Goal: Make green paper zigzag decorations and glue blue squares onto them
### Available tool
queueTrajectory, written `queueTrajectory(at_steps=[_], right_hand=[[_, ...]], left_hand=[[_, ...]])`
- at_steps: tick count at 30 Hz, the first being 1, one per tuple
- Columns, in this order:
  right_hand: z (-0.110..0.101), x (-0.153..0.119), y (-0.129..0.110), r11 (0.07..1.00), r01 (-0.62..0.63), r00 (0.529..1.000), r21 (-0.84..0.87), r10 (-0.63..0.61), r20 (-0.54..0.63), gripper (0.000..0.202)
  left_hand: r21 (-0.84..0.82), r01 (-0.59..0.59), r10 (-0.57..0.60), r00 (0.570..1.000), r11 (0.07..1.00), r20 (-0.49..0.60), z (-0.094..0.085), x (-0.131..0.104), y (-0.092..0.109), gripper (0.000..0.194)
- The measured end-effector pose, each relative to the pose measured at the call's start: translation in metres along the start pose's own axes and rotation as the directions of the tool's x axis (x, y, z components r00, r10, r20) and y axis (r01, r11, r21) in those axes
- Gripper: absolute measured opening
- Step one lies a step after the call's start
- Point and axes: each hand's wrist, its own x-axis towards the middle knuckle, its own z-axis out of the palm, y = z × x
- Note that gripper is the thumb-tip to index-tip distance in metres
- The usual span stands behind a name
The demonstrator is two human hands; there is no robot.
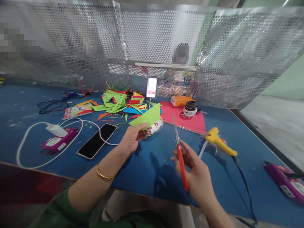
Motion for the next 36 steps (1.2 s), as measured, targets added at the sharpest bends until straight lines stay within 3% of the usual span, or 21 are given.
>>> queueTrajectory(at_steps=[3, 6, 8, 13, 19, 26, 36], right_hand=[[0.006, 0.023, -0.024, 0.938, -0.033, 0.993, 0.345, -0.007, 0.115, 0.054], [0.016, 0.053, -0.040, 0.895, -0.035, 0.984, 0.444, -0.048, 0.174, 0.042], [0.019, 0.067, -0.038, 0.905, -0.042, 0.978, 0.424, -0.050, 0.203, 0.041], [0.015, 0.072, -0.018, 0.962, -0.050, 0.944, 0.270, -0.043, 0.328, 0.068], [0.010, 0.066, -0.026, 0.990, -0.104, 0.955, 0.094, 0.073, 0.287, 0.064], [0.015, 0.063, -0.032, 0.985, -0.154, 0.920, 0.081, 0.113, 0.375, 0.066], [0.009, 0.060, -0.014, 0.957, -0.238, 0.802, 0.168, 0.096, 0.589, 0.066]], left_hand=[[-0.011, -0.012, 0.012, 1.000, 1.000, -0.016, 0.000, 0.001, 0.001, 0.014], [-0.018, -0.026, 0.025, 0.999, 0.999, -0.041, 0.000, 0.001, 0.002, 0.014], [-0.020, -0.035, 0.034, 0.998, 0.999, -0.058, 0.000, 0.002, 0.003, 0.014], [-0.044, -0.034, 0.030, 0.995, 0.998, -0.096, -0.003, 0.004, 0.006, 0.014], [-0.040, -0.062, 0.057, 0.993, 0.997, -0.107, -0.004, 0.003, 0.005, 0.022], [-0.015, -0.097, 0.093, 0.983, 0.995, -0.160, -0.001, 0.001, 0.007, 0.016], [0.042, -0.086, 0.089, 0.992, 0.995, -0.090, -0.002, 0.001, 0.002, 0.013]])
